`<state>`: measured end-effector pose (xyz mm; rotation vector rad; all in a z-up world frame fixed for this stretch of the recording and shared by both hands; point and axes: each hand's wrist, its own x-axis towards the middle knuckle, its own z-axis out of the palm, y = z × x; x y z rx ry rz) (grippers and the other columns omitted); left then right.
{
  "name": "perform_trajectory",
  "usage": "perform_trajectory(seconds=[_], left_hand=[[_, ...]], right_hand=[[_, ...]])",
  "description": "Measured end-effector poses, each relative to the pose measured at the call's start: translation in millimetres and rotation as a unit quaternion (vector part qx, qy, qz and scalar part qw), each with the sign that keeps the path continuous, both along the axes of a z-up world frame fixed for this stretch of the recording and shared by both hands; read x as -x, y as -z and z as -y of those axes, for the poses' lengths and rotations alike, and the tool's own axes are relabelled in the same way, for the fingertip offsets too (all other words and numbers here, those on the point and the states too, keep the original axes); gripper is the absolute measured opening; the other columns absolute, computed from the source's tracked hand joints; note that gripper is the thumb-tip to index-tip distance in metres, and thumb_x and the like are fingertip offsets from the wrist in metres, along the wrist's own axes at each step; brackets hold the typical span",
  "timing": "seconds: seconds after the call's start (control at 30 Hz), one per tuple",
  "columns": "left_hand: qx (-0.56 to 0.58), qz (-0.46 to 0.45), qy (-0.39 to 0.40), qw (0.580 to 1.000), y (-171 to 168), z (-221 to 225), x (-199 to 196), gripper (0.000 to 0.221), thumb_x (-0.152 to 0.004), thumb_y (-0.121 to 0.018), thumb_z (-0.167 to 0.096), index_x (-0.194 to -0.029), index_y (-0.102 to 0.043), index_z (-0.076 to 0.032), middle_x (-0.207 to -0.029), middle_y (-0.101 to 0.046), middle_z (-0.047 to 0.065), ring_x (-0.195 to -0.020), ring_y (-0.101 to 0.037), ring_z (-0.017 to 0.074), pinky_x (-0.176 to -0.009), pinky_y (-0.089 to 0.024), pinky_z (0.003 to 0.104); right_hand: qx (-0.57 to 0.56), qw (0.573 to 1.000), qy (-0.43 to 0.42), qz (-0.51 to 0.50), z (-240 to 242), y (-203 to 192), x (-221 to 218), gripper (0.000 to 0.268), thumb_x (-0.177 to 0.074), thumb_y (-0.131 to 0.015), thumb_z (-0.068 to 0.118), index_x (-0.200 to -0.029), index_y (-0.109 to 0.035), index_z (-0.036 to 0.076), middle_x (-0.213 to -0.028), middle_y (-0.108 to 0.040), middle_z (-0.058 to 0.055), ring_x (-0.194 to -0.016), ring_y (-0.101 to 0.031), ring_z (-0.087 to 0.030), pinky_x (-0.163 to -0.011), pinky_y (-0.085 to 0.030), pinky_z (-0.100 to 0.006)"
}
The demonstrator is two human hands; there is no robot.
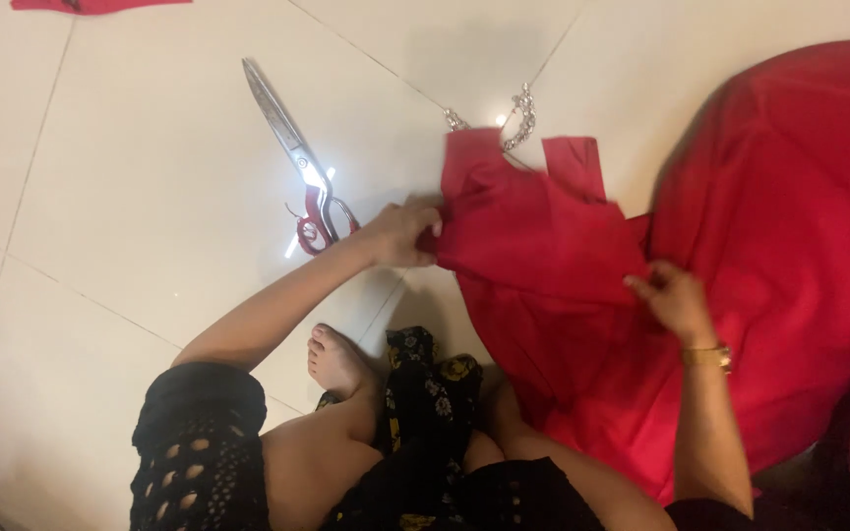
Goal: Cutting a red dress or fabric piece using large scissors on the floor to follow a specific pattern.
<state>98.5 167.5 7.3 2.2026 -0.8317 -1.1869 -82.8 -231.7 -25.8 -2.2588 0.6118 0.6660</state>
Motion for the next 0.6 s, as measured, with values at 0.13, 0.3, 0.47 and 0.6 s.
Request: perform_trajectory(seconds=[0.13, 0.3, 0.47, 0.6], left_hand=[[-0.058, -0.081, -0.036, 0.994, -5, 10, 19, 0.064, -0.064, -0.073, -0.036, -0.114, -0.037, -0.016, -0.123, -0.039, 0.016, -0.102, -0.05, 0.0435, -0.089, -0.041, 0.047], [-0.061, -0.019, -0.027, 0.998, -5, 22, 28, 0.06, -0.071, -0.068, -0.025, -0.117, -0.037, -0.004, -0.117, -0.041, 0.019, -0.096, -0.053, 0.0417, -0.084, -0.045, 0.046], [-0.057, -0.007, -0.09, 0.994, -11, 26, 36, 0.061, -0.073, -0.065, -0.009, -0.122, -0.031, -0.002, -0.114, -0.037, 0.019, -0.086, -0.056, 0.0457, -0.078, -0.05, 0.049], [-0.046, -0.043, -0.134, 0.989, -29, 24, 38, 0.063, -0.073, -0.064, -0.004, -0.125, -0.03, 0.003, -0.116, -0.04, 0.026, -0.101, -0.05, 0.0483, -0.086, -0.045, 0.05]], right_hand=[[0.086, 0.982, -0.053, -0.162, -10, 14, 28, 0.056, -0.075, -0.065, 0.045, -0.112, -0.058, 0.003, -0.104, -0.061, -0.023, -0.101, -0.055, -0.039, -0.083, -0.046, -0.047], [0.123, 0.988, -0.069, -0.058, -34, -38, -10, 0.054, -0.075, -0.068, 0.034, -0.119, -0.053, 0.006, -0.104, -0.054, -0.019, -0.103, -0.051, -0.039, -0.084, -0.043, -0.047], [0.057, 0.977, -0.118, 0.17, -71, -59, -52, 0.044, -0.081, -0.067, 0.025, -0.116, -0.054, 0.003, -0.104, -0.051, -0.017, -0.105, -0.048, -0.038, -0.088, -0.04, -0.045], [-0.038, 0.979, -0.155, 0.127, -94, -38, -74, 0.062, -0.075, -0.069, 0.032, -0.125, -0.047, 0.003, -0.105, -0.053, -0.023, -0.107, -0.046, -0.04, -0.092, -0.035, -0.048]])
